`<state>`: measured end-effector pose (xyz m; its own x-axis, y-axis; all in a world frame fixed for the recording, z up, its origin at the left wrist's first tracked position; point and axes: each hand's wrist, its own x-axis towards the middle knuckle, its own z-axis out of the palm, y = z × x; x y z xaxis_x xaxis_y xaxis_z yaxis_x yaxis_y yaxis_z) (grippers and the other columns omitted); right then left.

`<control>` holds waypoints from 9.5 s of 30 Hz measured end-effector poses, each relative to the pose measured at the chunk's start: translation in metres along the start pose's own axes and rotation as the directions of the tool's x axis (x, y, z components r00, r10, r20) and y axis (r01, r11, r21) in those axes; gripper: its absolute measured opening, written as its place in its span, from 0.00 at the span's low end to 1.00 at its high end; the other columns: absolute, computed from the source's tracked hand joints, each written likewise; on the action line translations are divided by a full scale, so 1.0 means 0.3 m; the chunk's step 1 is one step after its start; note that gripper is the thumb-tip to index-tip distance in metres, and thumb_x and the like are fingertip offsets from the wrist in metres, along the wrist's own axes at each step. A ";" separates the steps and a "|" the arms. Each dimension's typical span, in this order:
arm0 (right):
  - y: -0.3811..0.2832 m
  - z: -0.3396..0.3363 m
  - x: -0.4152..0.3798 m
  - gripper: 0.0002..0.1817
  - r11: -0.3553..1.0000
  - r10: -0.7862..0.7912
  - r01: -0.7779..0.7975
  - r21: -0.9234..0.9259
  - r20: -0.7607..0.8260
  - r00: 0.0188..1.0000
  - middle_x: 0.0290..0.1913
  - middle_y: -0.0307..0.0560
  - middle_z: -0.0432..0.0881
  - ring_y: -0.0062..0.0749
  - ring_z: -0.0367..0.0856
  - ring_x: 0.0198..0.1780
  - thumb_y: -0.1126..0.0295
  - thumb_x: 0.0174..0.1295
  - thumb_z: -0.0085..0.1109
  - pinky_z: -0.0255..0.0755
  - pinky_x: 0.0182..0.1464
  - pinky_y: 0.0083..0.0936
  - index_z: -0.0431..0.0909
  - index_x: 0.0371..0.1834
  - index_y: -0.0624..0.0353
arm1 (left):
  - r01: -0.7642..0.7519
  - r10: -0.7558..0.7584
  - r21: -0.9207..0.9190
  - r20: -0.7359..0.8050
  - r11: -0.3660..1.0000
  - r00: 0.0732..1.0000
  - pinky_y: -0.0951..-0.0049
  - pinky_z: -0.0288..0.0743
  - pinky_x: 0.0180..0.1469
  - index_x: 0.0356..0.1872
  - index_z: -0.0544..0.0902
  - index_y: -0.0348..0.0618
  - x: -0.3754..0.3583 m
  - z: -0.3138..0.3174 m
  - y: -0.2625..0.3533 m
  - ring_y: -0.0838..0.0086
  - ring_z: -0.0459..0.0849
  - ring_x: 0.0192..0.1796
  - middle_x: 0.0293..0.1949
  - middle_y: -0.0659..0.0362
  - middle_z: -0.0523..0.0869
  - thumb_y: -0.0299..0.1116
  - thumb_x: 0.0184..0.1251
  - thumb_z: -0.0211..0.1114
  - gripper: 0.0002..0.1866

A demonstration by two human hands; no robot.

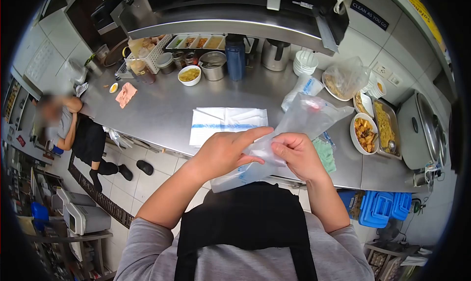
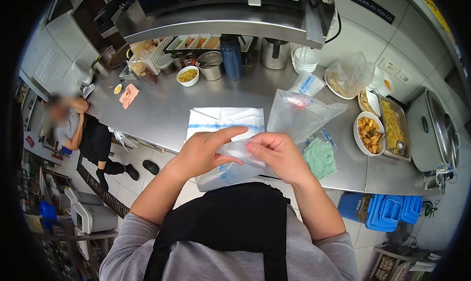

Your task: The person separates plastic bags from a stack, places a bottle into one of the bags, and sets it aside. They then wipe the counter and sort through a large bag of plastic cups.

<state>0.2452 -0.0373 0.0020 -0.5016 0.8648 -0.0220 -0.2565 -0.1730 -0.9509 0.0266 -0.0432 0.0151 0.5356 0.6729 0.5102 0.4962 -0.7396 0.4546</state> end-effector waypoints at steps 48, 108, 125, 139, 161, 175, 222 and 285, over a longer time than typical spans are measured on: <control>0.528 -0.551 0.145 0.13 0.927 -0.215 -0.051 -0.373 -0.635 0.742 0.34 0.42 0.82 0.24 0.76 0.25 0.67 0.65 0.56 0.67 0.25 0.22 0.78 0.47 0.64 | 0.510 -0.534 -0.510 0.112 0.693 0.838 0.62 0.75 0.53 0.53 0.75 0.43 0.102 0.655 -0.372 0.56 0.83 0.50 0.50 0.48 0.83 0.31 0.67 0.55 0.15; -0.161 -0.069 -0.031 0.14 0.411 -0.849 0.381 -0.828 -0.196 0.490 0.26 0.36 0.78 0.22 0.74 0.26 0.68 0.69 0.57 0.69 0.30 0.24 0.78 0.27 0.65 | -0.201 0.218 -0.116 0.156 0.973 0.964 0.67 0.77 0.35 0.43 0.84 0.48 0.243 -0.032 0.026 0.62 0.84 0.35 0.39 0.60 0.85 0.23 0.54 0.68 0.14; -0.209 -0.199 0.026 0.09 0.840 -0.235 0.424 0.339 -0.476 0.847 0.28 0.34 0.78 0.16 0.71 0.25 0.61 0.71 0.54 0.69 0.29 0.16 0.74 0.36 0.53 | 0.201 -0.014 -0.722 0.256 0.662 0.967 0.71 0.75 0.44 0.48 0.78 0.43 0.296 0.045 0.027 0.73 0.82 0.38 0.36 0.58 0.85 0.41 0.74 0.57 0.13; 0.099 -0.403 0.118 0.17 0.923 0.016 0.152 0.354 -0.429 0.903 0.46 0.48 0.82 0.38 0.84 0.44 0.65 0.70 0.48 0.82 0.42 0.36 0.72 0.58 0.62 | 0.343 -0.357 -0.560 0.089 0.754 0.930 0.64 0.73 0.52 0.54 0.75 0.39 0.333 0.353 -0.251 0.56 0.82 0.50 0.46 0.47 0.84 0.37 0.73 0.54 0.16; 0.331 -0.649 -0.299 0.06 0.442 -0.402 -0.416 -0.795 -0.590 0.700 0.35 0.45 0.80 0.29 0.77 0.34 0.71 0.68 0.54 0.72 0.37 0.26 0.77 0.36 0.63 | 0.216 -0.172 0.580 -0.130 0.785 0.976 0.57 0.77 0.26 0.43 0.70 0.45 0.120 -0.059 -0.368 0.57 0.85 0.27 0.29 0.55 0.82 0.30 0.61 0.57 0.11; -0.179 0.122 0.146 0.04 0.465 -0.573 0.319 -0.826 -0.006 0.819 0.28 0.37 0.77 0.18 0.73 0.30 0.77 0.62 0.61 0.66 0.32 0.16 0.78 0.39 0.61 | -0.048 0.039 -0.107 -0.084 0.993 0.996 0.68 0.80 0.39 0.41 0.84 0.43 0.167 -0.170 -0.115 0.63 0.85 0.39 0.37 0.59 0.85 0.27 0.56 0.71 0.11; 0.178 -0.439 0.142 0.16 0.989 -0.014 0.100 0.111 -0.594 0.804 0.47 0.45 0.83 0.29 0.82 0.39 0.67 0.68 0.54 0.78 0.41 0.24 0.72 0.56 0.60 | 0.500 -0.499 -0.865 0.417 0.037 0.759 0.73 0.76 0.51 0.53 0.80 0.42 0.306 0.383 -0.269 0.78 0.82 0.49 0.45 0.60 0.85 0.34 0.71 0.61 0.14; -0.264 -0.199 -0.024 0.14 0.939 -0.313 0.322 0.118 -0.087 0.946 0.29 0.37 0.78 0.20 0.76 0.29 0.57 0.66 0.61 0.73 0.34 0.17 0.76 0.36 0.58 | 0.306 0.109 -0.937 0.326 0.168 0.939 0.72 0.70 0.58 0.45 0.83 0.44 0.282 -0.077 -0.061 0.74 0.79 0.52 0.44 0.60 0.84 0.39 0.71 0.62 0.11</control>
<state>0.3184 -0.0016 0.0591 -0.3223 0.9130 0.2500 -0.5001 0.0600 -0.8639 0.0471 0.0270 0.0669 0.7797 0.5545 0.2909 -0.3935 0.0724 0.9165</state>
